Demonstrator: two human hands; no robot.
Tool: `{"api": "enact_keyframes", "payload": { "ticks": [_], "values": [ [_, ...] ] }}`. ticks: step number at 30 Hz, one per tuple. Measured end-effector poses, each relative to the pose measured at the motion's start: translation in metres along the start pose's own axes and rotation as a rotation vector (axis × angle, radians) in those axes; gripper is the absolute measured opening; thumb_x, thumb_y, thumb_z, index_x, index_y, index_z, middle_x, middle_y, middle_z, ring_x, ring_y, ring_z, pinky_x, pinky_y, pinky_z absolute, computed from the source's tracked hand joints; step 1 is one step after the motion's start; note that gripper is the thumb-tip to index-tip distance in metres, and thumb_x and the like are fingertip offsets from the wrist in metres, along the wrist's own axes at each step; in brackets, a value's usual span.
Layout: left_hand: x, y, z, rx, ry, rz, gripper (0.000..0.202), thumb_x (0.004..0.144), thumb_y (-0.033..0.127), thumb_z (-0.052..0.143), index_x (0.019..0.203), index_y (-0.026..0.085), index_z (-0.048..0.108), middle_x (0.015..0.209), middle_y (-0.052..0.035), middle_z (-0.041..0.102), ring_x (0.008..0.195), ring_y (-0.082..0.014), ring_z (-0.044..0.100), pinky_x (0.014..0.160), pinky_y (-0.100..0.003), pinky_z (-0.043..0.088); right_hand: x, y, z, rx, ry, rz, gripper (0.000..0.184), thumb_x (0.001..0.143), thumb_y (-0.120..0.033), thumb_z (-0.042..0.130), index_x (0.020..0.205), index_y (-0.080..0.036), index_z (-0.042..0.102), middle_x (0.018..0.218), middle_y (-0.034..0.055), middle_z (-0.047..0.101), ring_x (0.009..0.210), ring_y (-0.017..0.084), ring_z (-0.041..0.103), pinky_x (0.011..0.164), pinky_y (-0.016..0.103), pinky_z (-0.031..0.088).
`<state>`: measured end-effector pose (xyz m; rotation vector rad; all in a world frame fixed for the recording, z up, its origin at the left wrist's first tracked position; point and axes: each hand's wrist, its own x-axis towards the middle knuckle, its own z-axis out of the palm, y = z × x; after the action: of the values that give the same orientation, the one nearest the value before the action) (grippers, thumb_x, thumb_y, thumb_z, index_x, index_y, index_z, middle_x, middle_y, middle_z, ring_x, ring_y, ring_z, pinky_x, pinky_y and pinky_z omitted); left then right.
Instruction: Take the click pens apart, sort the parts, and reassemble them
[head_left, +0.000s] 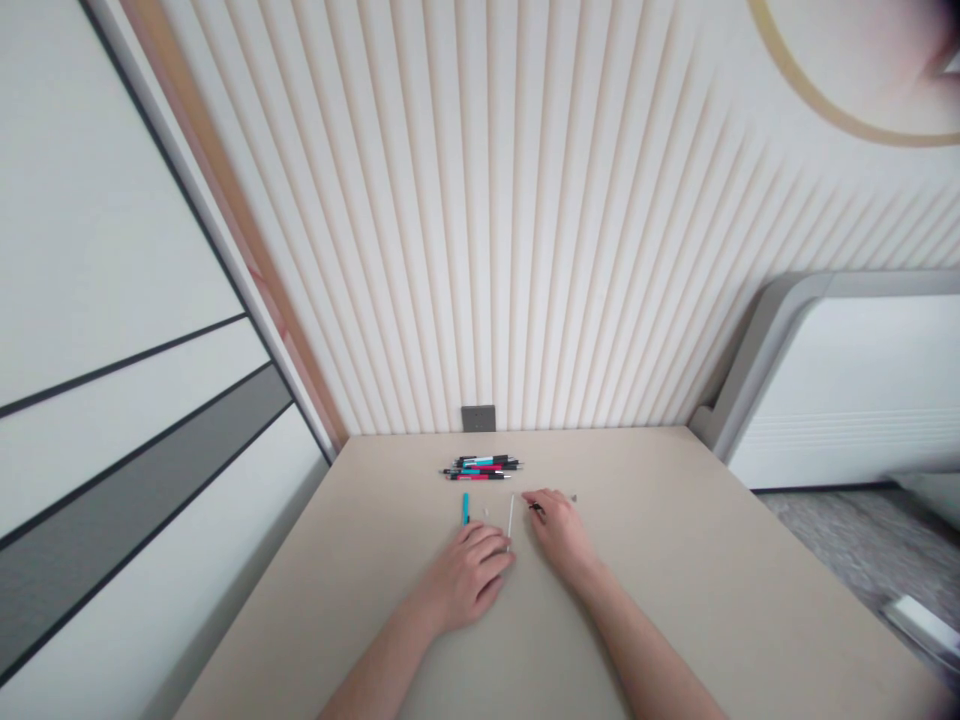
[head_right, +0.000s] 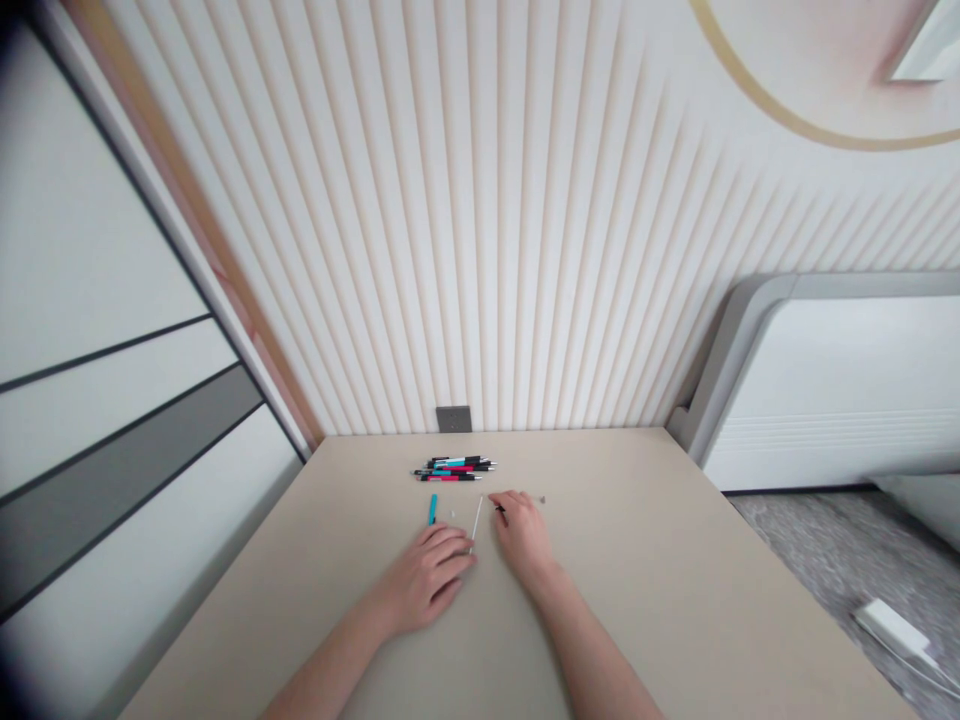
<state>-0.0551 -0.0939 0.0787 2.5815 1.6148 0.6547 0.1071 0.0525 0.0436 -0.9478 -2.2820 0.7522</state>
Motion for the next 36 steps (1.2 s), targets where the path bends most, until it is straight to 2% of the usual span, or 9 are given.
{"api": "enact_keyframes", "payload": {
  "ticks": [3,7,13,18,20,22,26,31,36],
  "values": [
    [0.000,0.000,0.000,-0.003,-0.006,-0.005,0.026,0.091,0.018,0.050,0.114,0.020,0.063,0.111,-0.0089,0.065,0.111,-0.0245,0.054,0.103,-0.048,0.040,0.001,0.000,0.000,-0.035,-0.002,0.016,0.044,0.078,-0.004,0.045,0.114,-0.019,0.067,0.103,0.0074,0.070,0.102,0.021,0.060,0.093,0.028,0.043],
    [-0.001,-0.002,0.003,0.001,0.001,0.001,0.025,0.091,0.018,0.051,0.113,0.021,0.063,0.112,-0.0082,0.066,0.111,-0.0239,0.054,0.104,-0.048,0.039,0.001,0.000,0.001,-0.036,0.001,0.042,0.046,0.078,-0.004,0.044,0.116,-0.019,0.065,0.103,0.0075,0.068,0.102,0.020,0.060,0.092,0.028,0.043],
    [-0.003,-0.003,0.006,0.005,-0.018,0.003,0.025,0.091,0.019,0.051,0.113,0.020,0.062,0.115,-0.0083,0.065,0.112,-0.0244,0.054,0.103,-0.049,0.039,0.000,0.002,0.003,-0.038,0.039,0.067,0.036,0.090,-0.017,0.040,0.119,-0.018,0.062,0.101,0.0079,0.068,0.094,0.018,0.063,0.086,0.026,0.045],
    [-0.001,-0.002,0.003,-0.002,-0.029,0.010,0.028,0.091,0.019,0.051,0.116,0.021,0.061,0.117,-0.0088,0.064,0.115,-0.0252,0.053,0.103,-0.049,0.039,0.006,0.003,0.006,-0.183,0.016,0.116,0.034,0.094,-0.022,0.042,0.122,-0.020,0.062,0.105,0.0089,0.071,0.099,0.018,0.065,0.086,0.025,0.044],
    [-0.001,-0.001,0.002,-0.006,-0.027,0.003,0.029,0.090,0.019,0.052,0.118,0.021,0.061,0.118,-0.0087,0.063,0.115,-0.0252,0.053,0.103,-0.049,0.039,0.011,0.002,0.008,-0.261,0.007,0.167,0.030,0.095,-0.023,0.043,0.118,-0.021,0.064,0.101,0.0088,0.072,0.096,0.018,0.066,0.082,0.024,0.044],
    [0.000,0.000,0.001,-0.008,-0.025,-0.006,0.032,0.089,0.018,0.053,0.119,0.022,0.061,0.118,-0.0087,0.063,0.115,-0.0254,0.052,0.104,-0.049,0.039,0.016,-0.001,0.011,-0.329,0.008,0.233,0.027,0.096,-0.026,0.043,0.106,-0.021,0.067,0.096,0.0092,0.073,0.089,0.018,0.067,0.076,0.025,0.043],
    [0.000,0.001,0.001,-0.001,-0.032,-0.028,0.034,0.089,0.017,0.053,0.122,0.022,0.059,0.119,-0.0089,0.061,0.116,-0.0253,0.052,0.104,-0.048,0.039,0.020,-0.005,0.016,-0.414,0.039,0.310,0.031,0.097,-0.030,0.042,0.087,-0.018,0.069,0.086,0.0104,0.073,0.076,0.019,0.068,0.066,0.026,0.041],
    [0.000,0.001,-0.002,-0.008,-0.050,-0.025,0.037,0.089,0.027,0.059,0.126,0.025,0.057,0.121,-0.0080,0.060,0.115,-0.0261,0.051,0.101,-0.048,0.041,0.016,-0.007,0.015,-0.401,0.032,0.315,0.027,0.094,-0.028,0.046,0.083,-0.019,0.069,0.085,0.0102,0.073,0.074,0.019,0.068,0.064,0.027,0.040],
    [-0.002,0.002,-0.003,0.003,-0.045,-0.067,0.040,0.088,0.027,0.059,0.128,0.024,0.054,0.122,-0.0087,0.059,0.115,-0.0266,0.051,0.102,-0.049,0.040,0.003,-0.010,0.012,-0.363,0.003,0.306,0.023,0.092,-0.027,0.049,0.082,-0.020,0.069,0.084,0.0083,0.074,0.075,0.019,0.068,0.064,0.026,0.041]
  ]
}}
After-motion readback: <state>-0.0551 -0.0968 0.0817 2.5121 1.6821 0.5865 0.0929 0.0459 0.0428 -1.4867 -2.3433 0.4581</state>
